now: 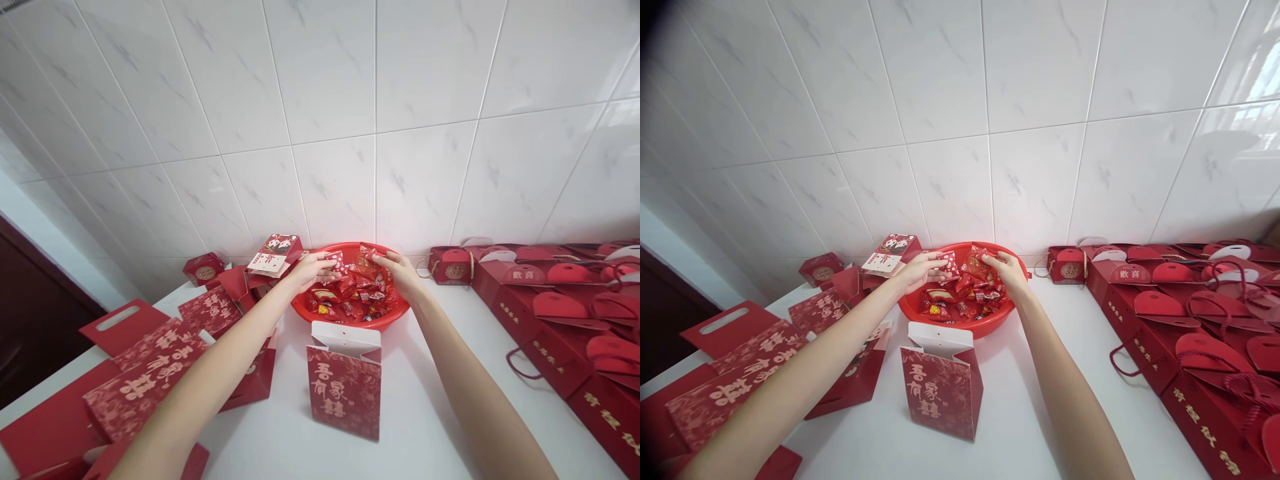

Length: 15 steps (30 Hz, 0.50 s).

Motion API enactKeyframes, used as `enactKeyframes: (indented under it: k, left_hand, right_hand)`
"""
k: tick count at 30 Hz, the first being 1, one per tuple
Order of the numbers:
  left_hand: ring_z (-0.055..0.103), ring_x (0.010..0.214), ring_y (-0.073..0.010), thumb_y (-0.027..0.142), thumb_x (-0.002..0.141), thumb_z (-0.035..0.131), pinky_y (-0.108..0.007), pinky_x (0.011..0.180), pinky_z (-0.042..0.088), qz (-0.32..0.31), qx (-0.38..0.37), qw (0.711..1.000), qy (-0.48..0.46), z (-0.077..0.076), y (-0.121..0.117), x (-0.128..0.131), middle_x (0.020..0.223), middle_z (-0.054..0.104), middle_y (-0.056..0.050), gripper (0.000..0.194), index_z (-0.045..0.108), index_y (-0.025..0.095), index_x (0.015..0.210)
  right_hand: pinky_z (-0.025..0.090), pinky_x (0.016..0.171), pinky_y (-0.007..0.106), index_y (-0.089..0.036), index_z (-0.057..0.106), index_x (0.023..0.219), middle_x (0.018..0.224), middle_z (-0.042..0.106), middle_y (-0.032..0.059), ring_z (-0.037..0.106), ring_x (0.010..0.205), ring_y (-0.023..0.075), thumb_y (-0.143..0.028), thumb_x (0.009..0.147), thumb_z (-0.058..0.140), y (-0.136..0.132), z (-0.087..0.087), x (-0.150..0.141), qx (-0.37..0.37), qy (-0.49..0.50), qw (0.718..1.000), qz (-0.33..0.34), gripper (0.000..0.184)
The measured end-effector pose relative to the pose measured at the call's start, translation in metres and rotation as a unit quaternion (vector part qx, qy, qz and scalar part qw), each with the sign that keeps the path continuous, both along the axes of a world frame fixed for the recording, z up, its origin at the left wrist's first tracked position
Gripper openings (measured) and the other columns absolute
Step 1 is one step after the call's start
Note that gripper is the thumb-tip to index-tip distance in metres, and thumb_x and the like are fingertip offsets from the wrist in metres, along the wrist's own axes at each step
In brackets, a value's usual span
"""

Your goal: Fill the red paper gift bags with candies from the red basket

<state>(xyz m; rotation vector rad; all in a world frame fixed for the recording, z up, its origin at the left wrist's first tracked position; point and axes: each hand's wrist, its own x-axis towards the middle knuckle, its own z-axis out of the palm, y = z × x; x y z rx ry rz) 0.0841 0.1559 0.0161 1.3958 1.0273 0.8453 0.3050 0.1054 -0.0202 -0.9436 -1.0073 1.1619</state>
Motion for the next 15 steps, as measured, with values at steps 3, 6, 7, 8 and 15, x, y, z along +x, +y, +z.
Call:
enactKeyframes:
  k: [3,6,7,8,15]
  left_hand:
    - [0.076,0.073,-0.0173,0.017,0.079,0.076,-0.029,0.076,0.06,0.004,-0.017,1.0,-0.019,0.0005,-0.0028,0.0034,0.082,0.072,-0.002,0.014,0.063,0.016,0.084]
    - [0.077,0.075,-0.0186,0.018,0.08,0.078,-0.029,0.077,0.06,0.004,-0.024,0.999,-0.026,-0.001,-0.0045,0.0048,0.082,0.073,-0.003,0.016,0.063,0.015,0.084]
    - [0.077,0.075,-0.0189,0.019,0.08,0.079,-0.029,0.078,0.061,0.004,-0.025,0.999,-0.026,-0.0018,-0.0047,0.0049,0.082,0.073,-0.004,0.017,0.063,0.015,0.083]
    - [0.077,0.075,-0.0189,0.02,0.079,0.081,-0.029,0.078,0.061,0.004,-0.025,0.999,-0.027,-0.0027,-0.0047,0.0049,0.082,0.074,-0.004,0.018,0.064,0.014,0.083]
    - [0.077,0.074,-0.0184,0.022,0.079,0.082,-0.026,0.073,0.06,0.014,-0.008,1.0,-0.018,-0.0079,-0.0008,0.0044,0.076,0.075,-0.006,0.018,0.068,0.012,0.077]
  right_hand:
    - [0.039,0.046,0.027,-0.018,0.075,0.087,0.077,0.072,0.0033,0.053,0.051,0.0113,-0.048,0.061,0.087,0.0005,-0.0012,0.0006,-0.003,0.001,1.0,0.003,0.042]
    - [0.043,0.048,0.027,-0.018,0.074,0.087,0.081,0.074,0.0046,0.059,0.056,0.0139,-0.048,0.06,0.087,-0.0005,-0.0005,0.0001,0.002,0.004,1.0,0.007,0.042]
    - [0.044,0.049,0.027,-0.018,0.074,0.087,0.082,0.074,0.005,0.06,0.058,0.0148,-0.048,0.06,0.087,-0.0011,0.0,-0.0001,0.002,0.003,1.0,0.008,0.042]
    - [0.044,0.049,0.028,-0.018,0.074,0.087,0.082,0.074,0.0053,0.061,0.059,0.0156,-0.049,0.06,0.087,-0.0015,0.0005,-0.0004,0.002,0.002,1.0,0.009,0.042]
    - [0.044,0.05,0.029,-0.019,0.075,0.087,0.084,0.074,0.0055,0.059,0.057,0.0144,-0.048,0.062,0.086,-0.0007,0.0001,-0.0001,0.003,-0.002,1.0,0.004,0.04]
